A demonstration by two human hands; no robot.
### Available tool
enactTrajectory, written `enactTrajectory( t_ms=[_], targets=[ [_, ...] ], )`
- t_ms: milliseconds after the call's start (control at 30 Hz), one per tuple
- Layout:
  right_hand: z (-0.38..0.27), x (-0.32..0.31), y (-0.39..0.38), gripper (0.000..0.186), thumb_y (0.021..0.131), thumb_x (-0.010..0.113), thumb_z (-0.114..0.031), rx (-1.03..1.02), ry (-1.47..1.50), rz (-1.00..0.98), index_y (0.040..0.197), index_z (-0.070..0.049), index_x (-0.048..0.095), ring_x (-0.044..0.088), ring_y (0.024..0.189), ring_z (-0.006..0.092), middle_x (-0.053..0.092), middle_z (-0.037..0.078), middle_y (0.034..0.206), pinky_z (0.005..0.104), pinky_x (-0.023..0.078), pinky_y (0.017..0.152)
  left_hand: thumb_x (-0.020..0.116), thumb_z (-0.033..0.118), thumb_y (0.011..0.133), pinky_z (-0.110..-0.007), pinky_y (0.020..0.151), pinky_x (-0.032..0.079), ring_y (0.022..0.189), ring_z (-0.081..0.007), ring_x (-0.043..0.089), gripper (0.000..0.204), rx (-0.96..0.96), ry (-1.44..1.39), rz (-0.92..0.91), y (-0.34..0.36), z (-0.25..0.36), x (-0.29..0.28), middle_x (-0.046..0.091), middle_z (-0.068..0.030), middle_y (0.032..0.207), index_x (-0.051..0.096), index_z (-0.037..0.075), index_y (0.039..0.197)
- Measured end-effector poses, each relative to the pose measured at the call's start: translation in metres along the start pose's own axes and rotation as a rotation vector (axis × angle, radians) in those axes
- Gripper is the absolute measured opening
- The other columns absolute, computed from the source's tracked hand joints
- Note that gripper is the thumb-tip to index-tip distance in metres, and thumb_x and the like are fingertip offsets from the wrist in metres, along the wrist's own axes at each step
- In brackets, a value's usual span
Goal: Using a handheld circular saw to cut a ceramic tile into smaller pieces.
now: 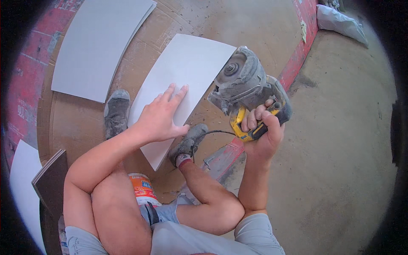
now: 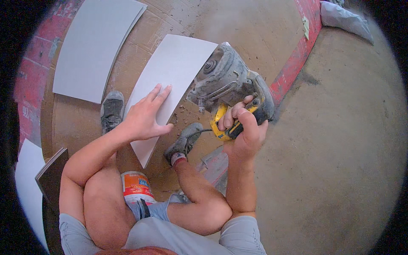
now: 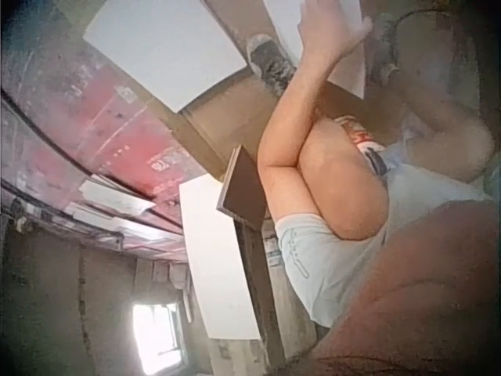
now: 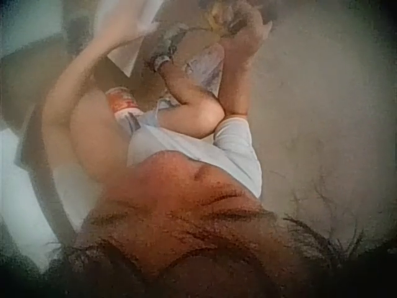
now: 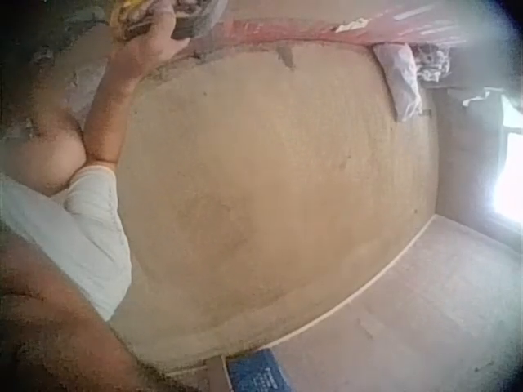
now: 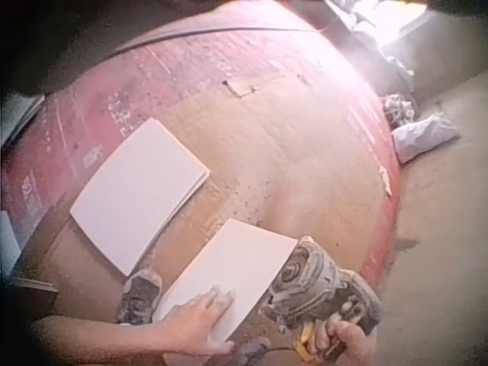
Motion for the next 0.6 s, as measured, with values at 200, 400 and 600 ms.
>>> enactTrajectory(
  t_ms=[200,400,600],
  targets=[
    [0.0022,0.0004,-0.0008,0.03,0.088,0.057,-0.006,0.001,0.009,-0.011,0.118,-0.002,0.051,0.051,0.058,0.0159,0.052,0.005,0.076,0.0359,0.046,0.052,0.078,0.042,0.073,-0.048,0.112,0.044,0.138,-0.0468,0.046,0.11,-0.002,-0.013,-0.015,0.0004,0.0002,-0.0017,0.029,-0.033,0.159,0.022,0.013,0.162],
    [0.0085,0.003,-0.003,0.031,0.088,0.057,-0.006,0.016,-0.006,-0.006,0.118,-0.002,0.051,0.051,0.058,0.0161,0.052,0.005,0.076,0.0358,0.046,0.052,0.079,0.041,0.073,-0.049,0.112,0.045,0.138,-0.0466,0.046,0.109,-0.008,-0.02,-0.011,-0.0021,-0.0048,-0.0011,0.03,-0.0327,0.159,0.023,0.013,0.162],
    [0.009,0.0066,-0.0077,0.031,0.088,0.057,-0.006,0.023,0.002,-0.016,0.118,-0.002,0.05,0.051,0.058,0.0166,0.052,0.006,0.077,0.0362,0.046,0.052,0.079,0.041,0.073,-0.048,0.111,0.045,0.137,-0.0468,0.047,0.109,0.005,-0.022,0.001,-0.006,-0.0064,-0.0037,0.03,-0.0322,0.159,0.023,0.013,0.162]
  ],
)
Point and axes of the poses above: each hand's wrist, its own y-axis towards the middle knuckle, its own x-axis out of the palm, z = x × y, the point moved 6 cm from there along y, towards the middle knuckle
